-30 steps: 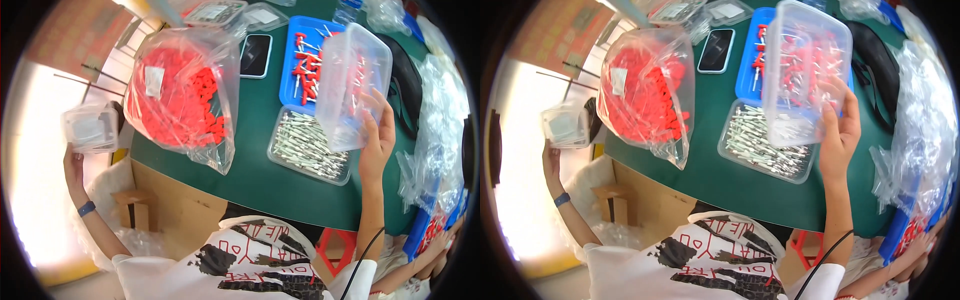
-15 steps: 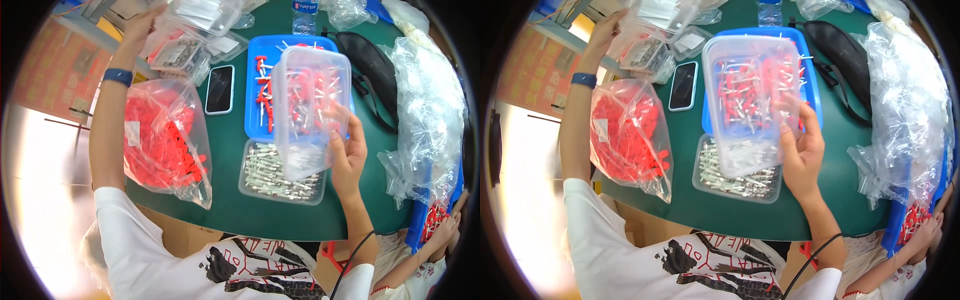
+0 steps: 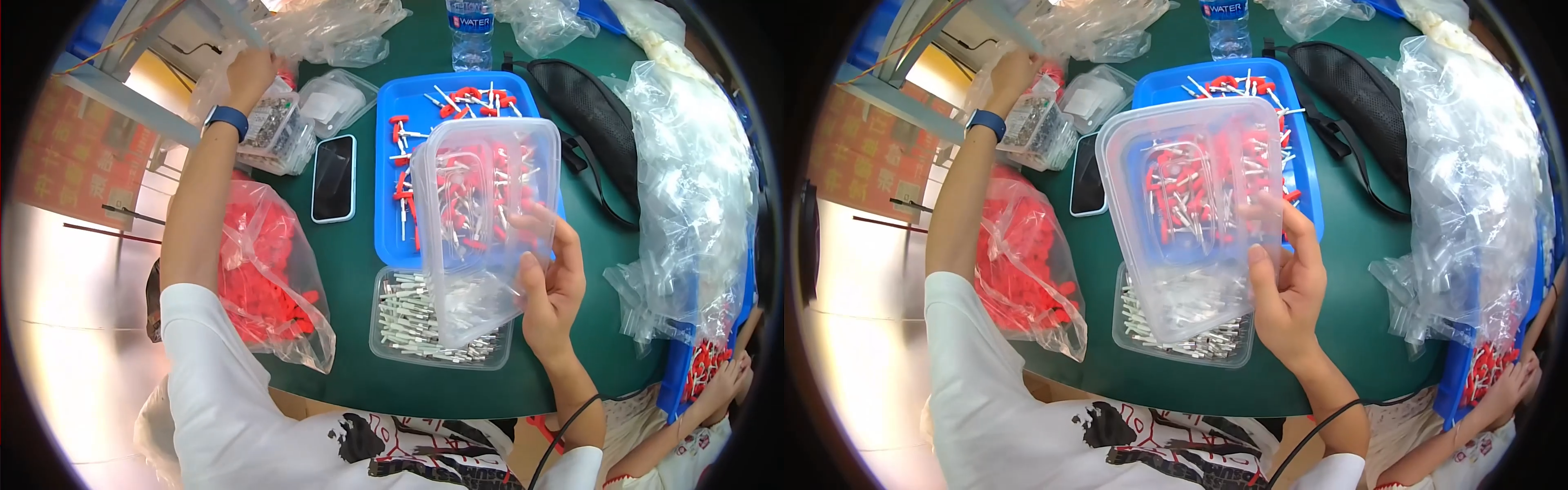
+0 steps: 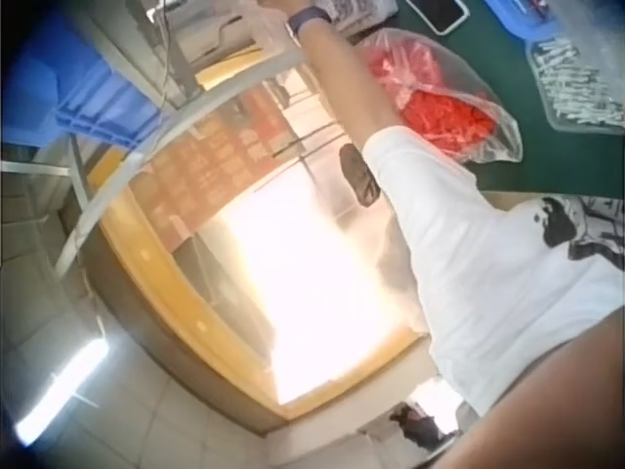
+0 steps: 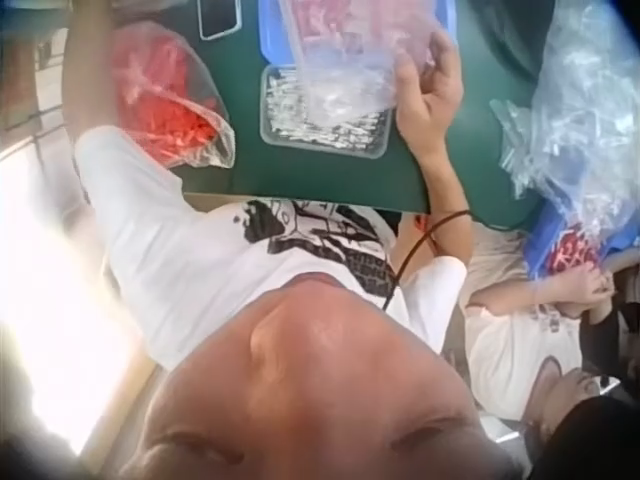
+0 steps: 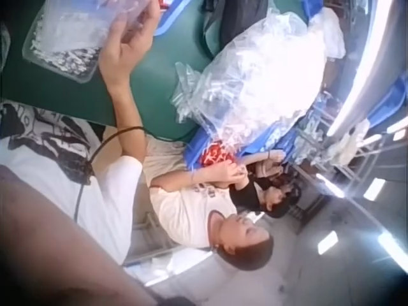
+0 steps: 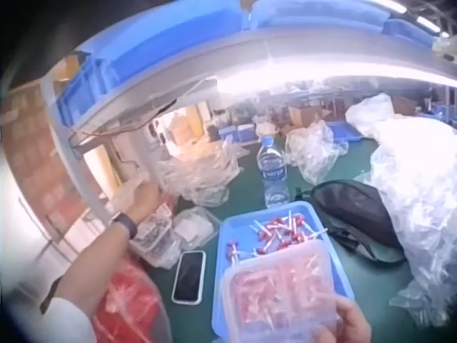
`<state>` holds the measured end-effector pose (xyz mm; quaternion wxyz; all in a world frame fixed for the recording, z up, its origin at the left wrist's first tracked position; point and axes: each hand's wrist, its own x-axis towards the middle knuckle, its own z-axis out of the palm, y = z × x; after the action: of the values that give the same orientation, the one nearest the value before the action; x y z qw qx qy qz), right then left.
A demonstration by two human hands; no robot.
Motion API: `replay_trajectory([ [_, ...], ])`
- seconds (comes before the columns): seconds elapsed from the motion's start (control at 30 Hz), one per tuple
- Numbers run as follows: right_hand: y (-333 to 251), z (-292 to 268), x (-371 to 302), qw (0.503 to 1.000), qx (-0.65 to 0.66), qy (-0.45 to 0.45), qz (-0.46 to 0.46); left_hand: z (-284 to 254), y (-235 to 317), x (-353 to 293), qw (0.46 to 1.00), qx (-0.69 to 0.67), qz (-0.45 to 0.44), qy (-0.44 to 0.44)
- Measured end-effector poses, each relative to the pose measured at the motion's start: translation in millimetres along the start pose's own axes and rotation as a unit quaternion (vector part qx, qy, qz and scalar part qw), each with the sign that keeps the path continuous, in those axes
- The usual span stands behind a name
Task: Assembling small red plastic parts with white stems at a factory workbench.
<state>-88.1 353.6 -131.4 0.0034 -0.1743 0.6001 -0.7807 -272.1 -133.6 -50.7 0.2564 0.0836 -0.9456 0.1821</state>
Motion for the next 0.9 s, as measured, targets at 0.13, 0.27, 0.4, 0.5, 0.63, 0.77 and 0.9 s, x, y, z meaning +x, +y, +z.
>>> replay_trajectory([
  [0.13, -3.4, 3.9, -1.1, 1.0, -0.01, -0.004, 0.004, -54.9, 28.8, -1.5, 0.979, -0.187, 0.077, -0.009],
  [0.27, -6.5, 3.5, -2.7, 0.999, -0.022, 0.011, 0.022, -157.7, 114.9, -66.7, 0.892, -0.413, 0.073, -0.169],
  [0.4, -5.2, 6.2, -4.2, 1.0, -0.005, 0.001, 0.024, -197.6, 160.7, -133.7, 0.83, -0.49, 0.059, -0.26],
  [0.5, -8.8, 12.7, -9.7, 0.999, -0.018, -0.023, -0.029, -190.9, 169.5, -153.2, 0.831, -0.498, 0.12, -0.216],
  [0.63, -9.7, 6.1, -5.4, 0.997, 0.0, -0.034, -0.073, -147.3, 132.1, -87.6, 0.894, -0.376, 0.043, -0.239],
  [0.77, -9.9, 4.2, -3.1, 0.991, -0.082, -0.054, -0.093, -89.0, 58.6, -29.4, 0.902, -0.348, -0.086, -0.239],
  [0.9, -12.7, 1.0, -5.2, 0.989, -0.111, -0.043, -0.087, -54.0, 36.1, 5.4, 0.902, -0.313, -0.162, -0.248],
])
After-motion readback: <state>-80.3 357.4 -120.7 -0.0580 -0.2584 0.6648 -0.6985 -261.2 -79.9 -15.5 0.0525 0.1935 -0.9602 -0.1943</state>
